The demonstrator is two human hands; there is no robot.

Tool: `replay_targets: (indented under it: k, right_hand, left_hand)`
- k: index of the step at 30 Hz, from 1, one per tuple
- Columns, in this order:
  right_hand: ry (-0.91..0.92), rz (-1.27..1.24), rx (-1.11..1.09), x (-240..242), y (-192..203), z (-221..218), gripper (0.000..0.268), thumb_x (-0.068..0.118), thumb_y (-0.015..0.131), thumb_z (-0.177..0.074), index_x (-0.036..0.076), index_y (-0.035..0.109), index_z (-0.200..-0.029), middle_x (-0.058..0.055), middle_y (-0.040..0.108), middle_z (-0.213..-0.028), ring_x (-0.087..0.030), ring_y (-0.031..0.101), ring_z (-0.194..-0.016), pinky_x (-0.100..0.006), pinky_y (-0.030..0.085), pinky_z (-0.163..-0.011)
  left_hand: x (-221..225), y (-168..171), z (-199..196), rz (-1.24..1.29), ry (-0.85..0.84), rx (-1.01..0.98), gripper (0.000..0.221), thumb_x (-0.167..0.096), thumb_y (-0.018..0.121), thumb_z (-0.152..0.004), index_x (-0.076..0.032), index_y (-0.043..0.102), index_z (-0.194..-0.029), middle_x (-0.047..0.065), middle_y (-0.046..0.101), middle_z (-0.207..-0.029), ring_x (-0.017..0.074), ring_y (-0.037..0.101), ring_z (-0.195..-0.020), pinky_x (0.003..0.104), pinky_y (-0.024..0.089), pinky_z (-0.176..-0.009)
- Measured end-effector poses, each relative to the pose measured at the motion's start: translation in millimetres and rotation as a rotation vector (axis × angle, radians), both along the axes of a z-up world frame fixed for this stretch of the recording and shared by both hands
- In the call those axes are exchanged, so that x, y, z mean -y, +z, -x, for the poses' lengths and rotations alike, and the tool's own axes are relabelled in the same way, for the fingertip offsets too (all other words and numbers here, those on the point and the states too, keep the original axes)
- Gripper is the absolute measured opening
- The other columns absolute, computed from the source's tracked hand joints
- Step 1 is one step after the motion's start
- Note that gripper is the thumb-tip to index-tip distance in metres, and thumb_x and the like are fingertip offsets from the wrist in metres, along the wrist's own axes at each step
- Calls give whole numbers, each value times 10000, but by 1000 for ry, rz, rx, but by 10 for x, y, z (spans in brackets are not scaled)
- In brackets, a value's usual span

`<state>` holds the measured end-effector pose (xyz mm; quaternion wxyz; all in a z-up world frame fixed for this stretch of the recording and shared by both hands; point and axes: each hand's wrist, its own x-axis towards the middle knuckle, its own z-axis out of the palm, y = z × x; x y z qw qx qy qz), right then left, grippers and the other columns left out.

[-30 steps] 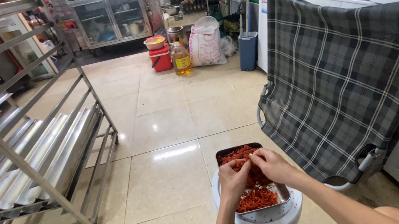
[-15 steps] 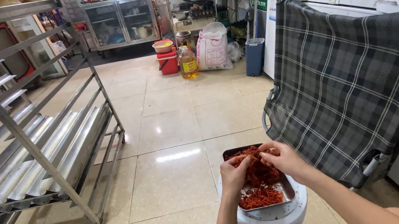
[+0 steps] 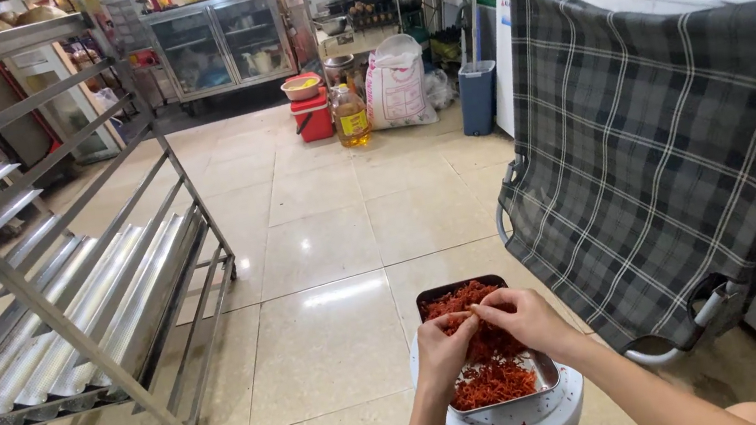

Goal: Sort and pick through a metal tray containing red dried ingredients, likely chili threads or saffron, while seated.

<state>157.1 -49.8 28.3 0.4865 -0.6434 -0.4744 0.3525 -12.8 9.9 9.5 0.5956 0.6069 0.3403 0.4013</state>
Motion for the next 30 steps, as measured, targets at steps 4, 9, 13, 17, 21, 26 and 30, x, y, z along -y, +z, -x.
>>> replay_targets:
  k: [4, 9, 13, 17, 21, 26, 30]
  right_hand:
    - [71, -31, 174, -54, -4, -33, 276, 269, 696, -937, 18, 776, -1016, -56, 790, -889, -117, 694, -815, -292, 563, -739]
    - [128, 119, 333, 2, 126, 22, 286, 323, 617, -982, 72, 730, -1058, -44, 761, -908, -140, 701, -830, -316, 540, -753]
    - [136, 145, 214, -61, -139, -74, 287, 328, 601, -994, 81, 720, -1079, -28, 749, -926, -124, 687, -852, -309, 537, -758]
    - [152, 175, -74, -38, -142, -183, 290, 319, 605, -1014, 55, 720, -1054, -25, 684, -874, -104, 598, -792, -287, 495, -690]
    - [192, 118, -286, -70, -246, -417, 295, 322, 620, -1030, 39, 702, -1038, -16, 633, -833, -99, 538, -722, -262, 454, -621]
    - [148, 28, -334, -87, -180, -516, 234, 244, 688, -947, 62, 675, -1093, -29, 707, -852, -103, 623, -736, -266, 523, -639]
    - [143, 37, -248, -22, -151, -393, 333, 224, 694, -942, 51, 709, -1225, -8, 710, -909, -85, 620, -785, -252, 528, -687]
  left_hand:
    - [-22, -57, -2, 90, 20, -44, 259, -171, 760, -878, 31, 802, -1034, 64, 757, -782, 96, 661, -649, 246, 516, -554]
    - [12, -41, -19, 122, 31, -97, 246, -156, 745, -886, 45, 798, -1018, 102, 759, -756, 116, 656, -604, 257, 498, -518]
    - [107, 136, -60, 169, 60, -211, 236, -176, 731, -891, 12, 781, -1024, 98, 767, -748, 128, 666, -591, 267, 494, -505]
    - [-25, -171, -133, -35, 126, -368, 265, -203, 744, -881, 5, 779, -1040, 95, 759, -748, 121, 710, -605, 259, 554, -528]
    - [-73, -210, -115, -57, 166, -456, 284, -241, 753, -888, -18, 805, -1055, 139, 796, -726, 137, 720, -601, 270, 538, -545]
    - [-173, -380, -33, 238, 68, -54, 320, -245, 760, -895, -12, 787, -1112, 53, 794, -885, 102, 694, -718, 249, 547, -617]
    - [-27, -234, 21, 367, 39, 88, 337, -241, 740, -919, 4, 767, -1149, 31, 762, -876, 86, 663, -699, 237, 529, -583]
